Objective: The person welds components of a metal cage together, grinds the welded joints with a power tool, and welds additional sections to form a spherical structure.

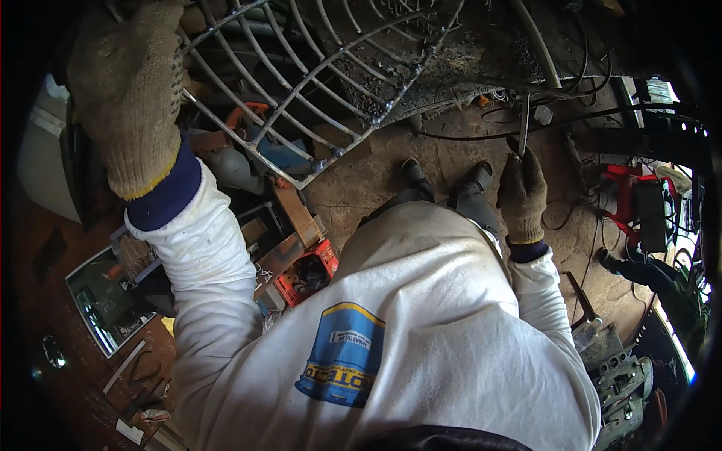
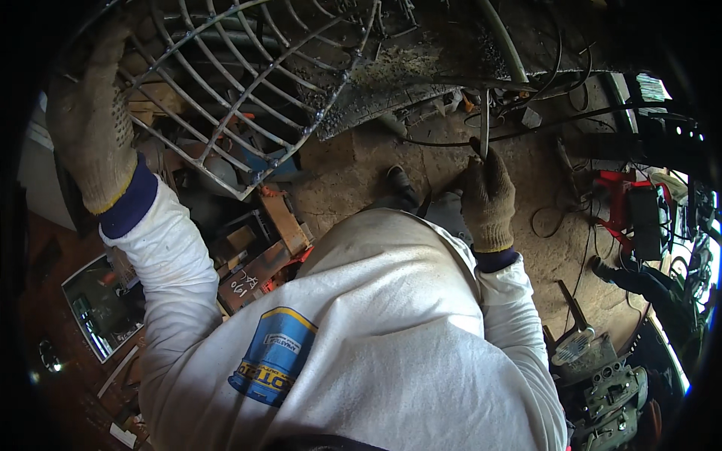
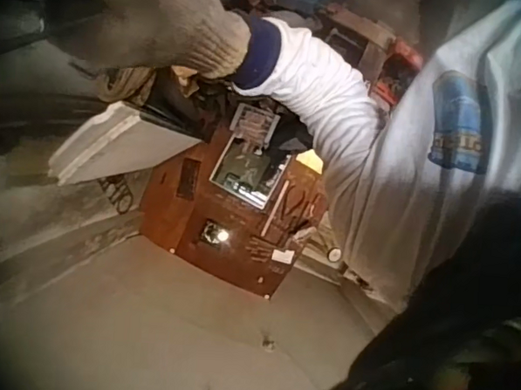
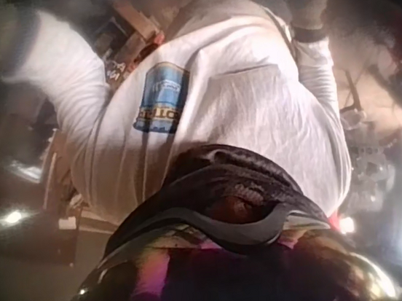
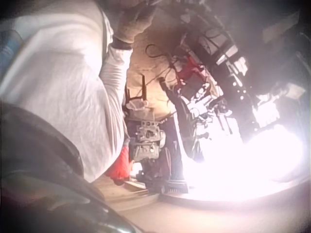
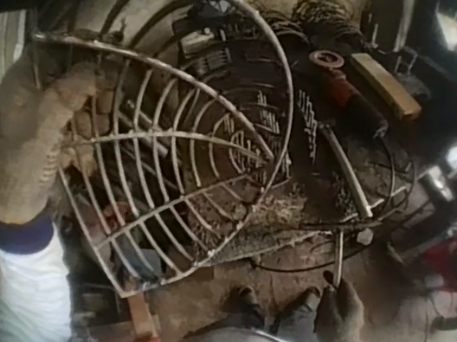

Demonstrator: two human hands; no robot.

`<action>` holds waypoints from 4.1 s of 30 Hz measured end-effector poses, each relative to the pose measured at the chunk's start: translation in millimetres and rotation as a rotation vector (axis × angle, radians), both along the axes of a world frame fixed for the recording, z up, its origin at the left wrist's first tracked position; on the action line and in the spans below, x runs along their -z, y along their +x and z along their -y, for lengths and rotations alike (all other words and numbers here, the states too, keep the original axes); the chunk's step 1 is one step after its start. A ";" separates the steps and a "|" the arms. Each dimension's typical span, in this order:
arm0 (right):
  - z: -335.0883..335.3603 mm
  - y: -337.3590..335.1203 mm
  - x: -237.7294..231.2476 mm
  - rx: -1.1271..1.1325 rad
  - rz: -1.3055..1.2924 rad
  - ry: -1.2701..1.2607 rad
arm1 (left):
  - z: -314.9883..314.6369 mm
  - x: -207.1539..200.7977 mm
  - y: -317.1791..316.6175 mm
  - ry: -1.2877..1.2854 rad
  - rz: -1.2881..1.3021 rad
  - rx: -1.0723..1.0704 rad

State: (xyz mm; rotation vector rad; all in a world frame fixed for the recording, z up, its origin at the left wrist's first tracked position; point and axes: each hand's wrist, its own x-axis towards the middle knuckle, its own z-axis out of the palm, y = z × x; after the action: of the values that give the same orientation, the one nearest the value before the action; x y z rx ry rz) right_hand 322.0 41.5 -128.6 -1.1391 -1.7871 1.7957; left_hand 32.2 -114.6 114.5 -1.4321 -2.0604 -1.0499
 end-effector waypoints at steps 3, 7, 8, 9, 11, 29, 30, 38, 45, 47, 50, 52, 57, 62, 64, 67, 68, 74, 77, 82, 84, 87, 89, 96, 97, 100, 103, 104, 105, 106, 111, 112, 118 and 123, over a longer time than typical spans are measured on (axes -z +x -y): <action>-1.6 -0.3 -5.0 -0.017 0.012 -0.078 | 2.0 -1.1 0.2 0.055 -0.004 -0.033; -1.4 1.0 0.0 -0.011 0.048 -0.018 | 6.4 -15.8 7.0 -0.079 0.216 0.448; -3.2 2.0 -2.5 -0.035 0.062 -0.071 | 8.4 -18.3 9.2 -0.138 0.293 0.599; -4.5 2.5 -4.9 -0.060 0.076 -0.124 | 8.7 -14.7 9.8 -0.063 0.259 0.387; -5.3 1.6 -8.2 -0.062 0.069 -0.159 | 2.3 -0.7 9.1 0.015 0.225 0.181; 20.9 -9.3 -14.3 -0.445 -0.167 0.260 | -41.8 72.3 13.1 -0.028 -0.410 0.161; 21.4 -10.1 -11.4 -0.470 -0.165 0.328 | -41.1 72.3 16.5 -0.039 -0.375 0.155; 31.9 -28.0 -18.0 -0.538 -0.041 0.454 | -45.3 75.9 18.9 -0.150 -0.346 0.072; 30.1 -27.5 -26.9 -0.542 -0.146 0.450 | -46.8 67.0 19.1 -0.103 -0.495 0.070; 32.4 -31.2 -33.2 -0.634 0.111 0.540 | -47.8 61.8 25.4 -0.449 -0.315 -0.103; 36.4 -29.6 -21.5 -0.506 0.053 0.517 | -53.3 72.7 17.7 -0.377 -0.401 -0.128; 36.4 -26.6 -19.3 -0.436 0.053 0.393 | -54.5 75.7 8.2 -0.310 -0.404 -0.081; 29.8 -22.6 -20.7 -0.373 -0.093 0.381 | -48.5 63.9 18.3 -0.390 -0.266 -0.139; 26.1 -16.2 -26.8 -0.439 -0.086 0.307 | -45.5 79.4 12.8 -0.173 -0.382 0.005; 28.1 -17.7 -26.2 -0.432 -0.149 0.354 | -45.1 75.9 18.9 -0.133 -0.407 0.040; 32.8 -26.4 -28.5 -0.478 -0.033 0.440 | -46.8 74.2 19.8 -0.178 -0.455 0.022; 32.4 -25.5 -25.2 -0.499 0.018 0.380 | -47.1 74.7 18.3 -0.199 -0.466 0.014; 29.3 -23.8 -24.3 -0.467 -0.091 0.317 | -44.3 80.8 4.8 -0.051 -0.415 0.091; 33.4 -30.7 -27.5 -0.594 0.192 0.456 | -41.2 82.6 10.5 -0.057 -0.348 0.079; 27.9 -24.9 -29.2 -0.496 -0.008 0.336 | -39.7 79.3 11.3 -0.149 -0.418 0.025; 27.4 -26.0 -32.1 -0.505 -0.116 0.424 | -39.6 79.8 9.8 -0.142 -0.448 0.058; 29.1 -27.3 -30.4 -0.532 -0.092 0.472 | -37.4 79.4 20.2 -0.150 -0.402 0.005; 27.3 -32.7 -27.1 -0.638 0.102 0.547 | -36.2 72.6 28.0 -0.305 -0.346 -0.087; 28.3 -23.8 -26.8 -0.498 -0.043 0.300 | -41.1 74.6 11.7 -0.098 -0.390 0.082; 28.2 -24.9 -28.0 -0.494 -0.107 0.277 | -42.2 72.5 14.7 -0.148 -0.343 0.058; 35.6 -22.1 -25.2 -0.489 -0.196 0.231 | -40.6 73.8 13.8 -0.136 -0.352 0.074; 41.3 -23.9 -23.5 -0.549 0.014 0.219 | -41.1 81.8 6.1 -0.035 -0.440 0.115; 39.3 -25.7 -28.1 -0.501 0.164 0.153 | -39.5 82.6 6.8 -0.027 -0.449 0.115; 37.5 -25.8 -32.9 -0.504 0.165 0.150 | -39.2 81.5 8.2 -0.015 -0.461 0.116; 35.5 -24.8 -37.3 -0.457 0.074 0.187 | -38.1 78.3 11.9 -0.107 -0.434 0.067; 46.9 -27.0 -18.9 -0.397 -0.279 0.274 | -40.7 81.6 9.8 -0.044 -0.469 0.086; 43.7 -25.0 -21.2 -0.393 -0.279 0.277 | -41.3 80.9 9.9 -0.061 -0.397 0.108; 35.6 -19.9 -28.0 -0.453 -0.024 0.150 | -36.1 76.0 11.3 -0.054 -0.375 0.083; 42.0 -20.5 -12.2 -0.397 -0.093 0.053 | -39.4 89.7 -10.1 0.014 -0.303 0.018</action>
State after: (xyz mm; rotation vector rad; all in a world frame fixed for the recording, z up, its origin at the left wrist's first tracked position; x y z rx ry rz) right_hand 301.5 -0.5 -116.3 -0.7015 -2.1012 1.9604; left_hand 22.1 -75.2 24.8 -1.5022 -1.8239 -0.7954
